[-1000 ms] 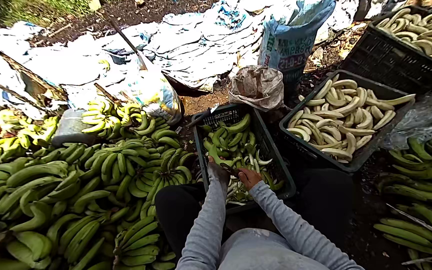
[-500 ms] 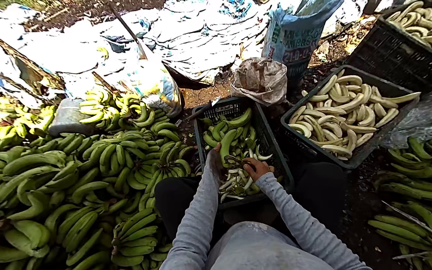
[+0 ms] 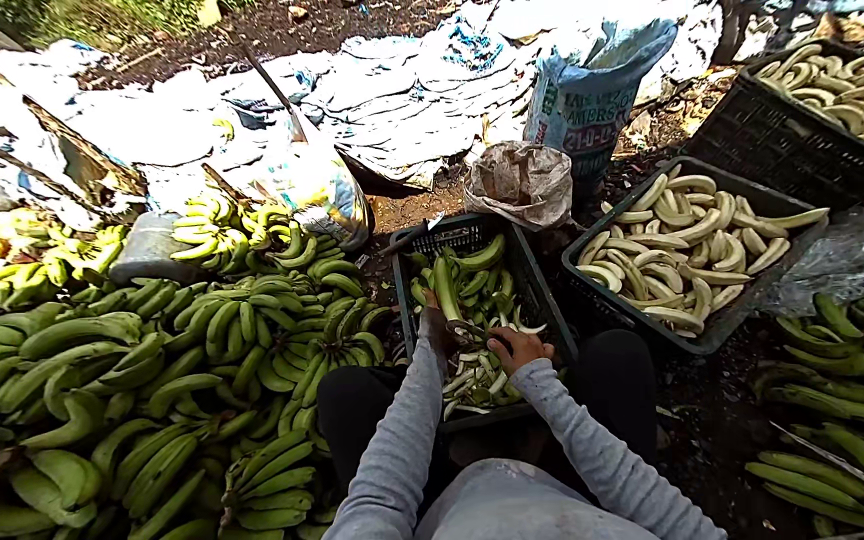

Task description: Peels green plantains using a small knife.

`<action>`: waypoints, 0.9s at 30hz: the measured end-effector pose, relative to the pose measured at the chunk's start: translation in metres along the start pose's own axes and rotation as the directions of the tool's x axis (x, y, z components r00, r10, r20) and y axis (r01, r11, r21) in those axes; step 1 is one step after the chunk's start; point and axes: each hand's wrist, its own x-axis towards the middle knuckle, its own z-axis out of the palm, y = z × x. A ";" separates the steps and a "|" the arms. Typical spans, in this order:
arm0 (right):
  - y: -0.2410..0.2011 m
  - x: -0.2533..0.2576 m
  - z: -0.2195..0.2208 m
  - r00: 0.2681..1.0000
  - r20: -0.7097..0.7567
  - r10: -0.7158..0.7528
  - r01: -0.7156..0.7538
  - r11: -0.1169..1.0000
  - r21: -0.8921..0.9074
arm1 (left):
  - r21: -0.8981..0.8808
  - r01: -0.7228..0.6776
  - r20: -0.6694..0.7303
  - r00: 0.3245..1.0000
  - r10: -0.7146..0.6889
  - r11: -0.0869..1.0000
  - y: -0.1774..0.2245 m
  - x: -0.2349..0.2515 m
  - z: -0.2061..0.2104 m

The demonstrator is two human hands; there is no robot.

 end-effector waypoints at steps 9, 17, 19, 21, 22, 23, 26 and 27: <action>-0.036 0.071 -0.054 0.754 -0.626 -0.197 0.169 0.980 -0.105 | 0.348 -0.068 0.053 0.997 0.052 0.935 0.006 -0.025 0.017; -0.022 0.017 0.000 0.958 -0.286 0.012 0.002 0.999 0.049 | 0.478 -0.166 -0.152 0.951 0.268 0.863 0.063 -0.047 0.039; -0.024 0.052 -0.018 0.917 -0.390 -0.085 0.090 0.996 -0.004 | 0.465 -0.314 0.130 0.949 0.287 0.828 0.025 -0.029 0.014; -0.033 0.087 -0.056 0.886 -0.426 -0.182 0.155 0.983 -0.098 | 0.470 -0.318 0.438 0.894 0.096 0.823 0.025 -0.015 0.003; -0.040 0.097 -0.076 0.892 -0.402 -0.207 0.158 0.976 -0.151 | 0.542 -0.332 0.521 0.854 0.002 0.772 0.029 -0.009 0.000; -0.048 0.100 -0.090 0.895 -0.388 -0.220 0.156 0.970 -0.188 | 0.617 -0.336 0.537 0.841 -0.068 0.711 0.034 -0.006 -0.001; -0.054 0.082 -0.076 0.870 -0.437 -0.231 0.175 0.971 -0.165 | 0.598 -0.332 0.328 0.932 0.156 0.729 0.012 0.007 -0.001; -0.048 0.072 -0.051 0.863 -0.465 -0.196 0.168 0.981 -0.101 | 0.573 -0.399 0.176 0.913 0.369 0.716 -0.006 0.016 0.003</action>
